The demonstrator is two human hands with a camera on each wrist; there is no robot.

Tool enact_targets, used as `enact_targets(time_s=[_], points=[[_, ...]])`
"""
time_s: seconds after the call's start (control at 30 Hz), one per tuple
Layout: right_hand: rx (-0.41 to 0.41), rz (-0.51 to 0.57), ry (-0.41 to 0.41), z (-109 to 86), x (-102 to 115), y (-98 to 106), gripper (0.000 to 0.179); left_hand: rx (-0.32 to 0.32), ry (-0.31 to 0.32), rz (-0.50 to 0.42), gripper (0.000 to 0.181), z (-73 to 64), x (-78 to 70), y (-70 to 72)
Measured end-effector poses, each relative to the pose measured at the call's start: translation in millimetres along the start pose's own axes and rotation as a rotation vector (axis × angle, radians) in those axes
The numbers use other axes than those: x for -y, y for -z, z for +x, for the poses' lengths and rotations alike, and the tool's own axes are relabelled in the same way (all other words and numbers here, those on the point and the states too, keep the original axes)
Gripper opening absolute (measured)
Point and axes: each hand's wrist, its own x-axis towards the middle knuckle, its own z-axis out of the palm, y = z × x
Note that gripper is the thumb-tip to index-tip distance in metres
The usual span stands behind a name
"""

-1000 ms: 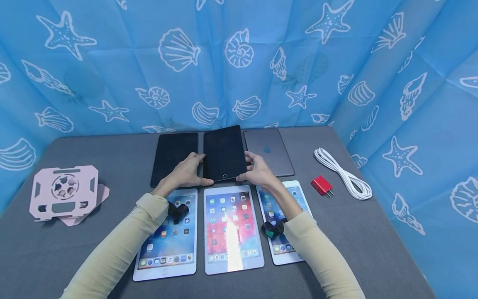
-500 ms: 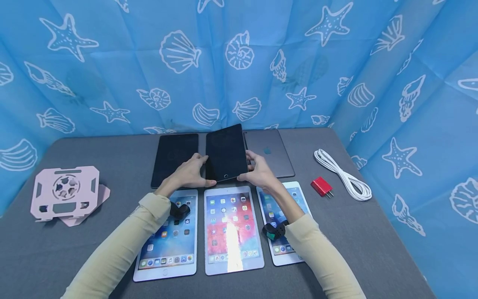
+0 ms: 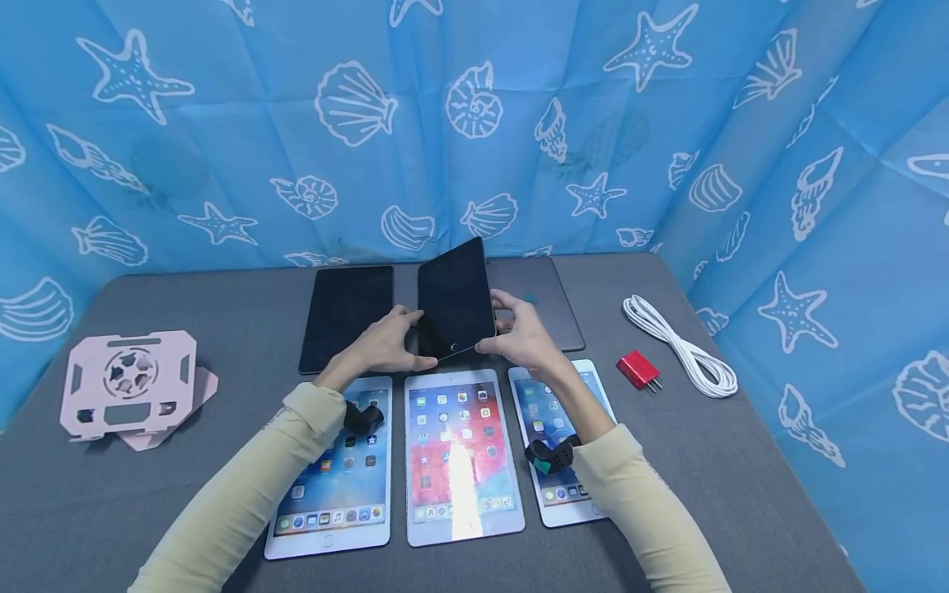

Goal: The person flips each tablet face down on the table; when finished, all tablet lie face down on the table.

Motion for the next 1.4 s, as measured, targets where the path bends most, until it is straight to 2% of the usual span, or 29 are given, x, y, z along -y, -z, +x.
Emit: enact_targets(time_s=[0.43,1.0,1.4], points=[[0.004,-0.004,0.035,-6.0,7.0,8.4,0.091,0.015,-0.022,-0.038,0.091,6.4,-8.1,-6.0],[-0.016,-0.081,0.077,-14.8,17.5,18.8,0.087,0.054,-0.072,-0.064,0.087,13.2,-24.1,-10.9],[-0.008,-0.121,0.112,-18.6,23.3,23.1,0.086,0.056,-0.131,-0.092,0.085,15.9,-32.4,-16.7]])
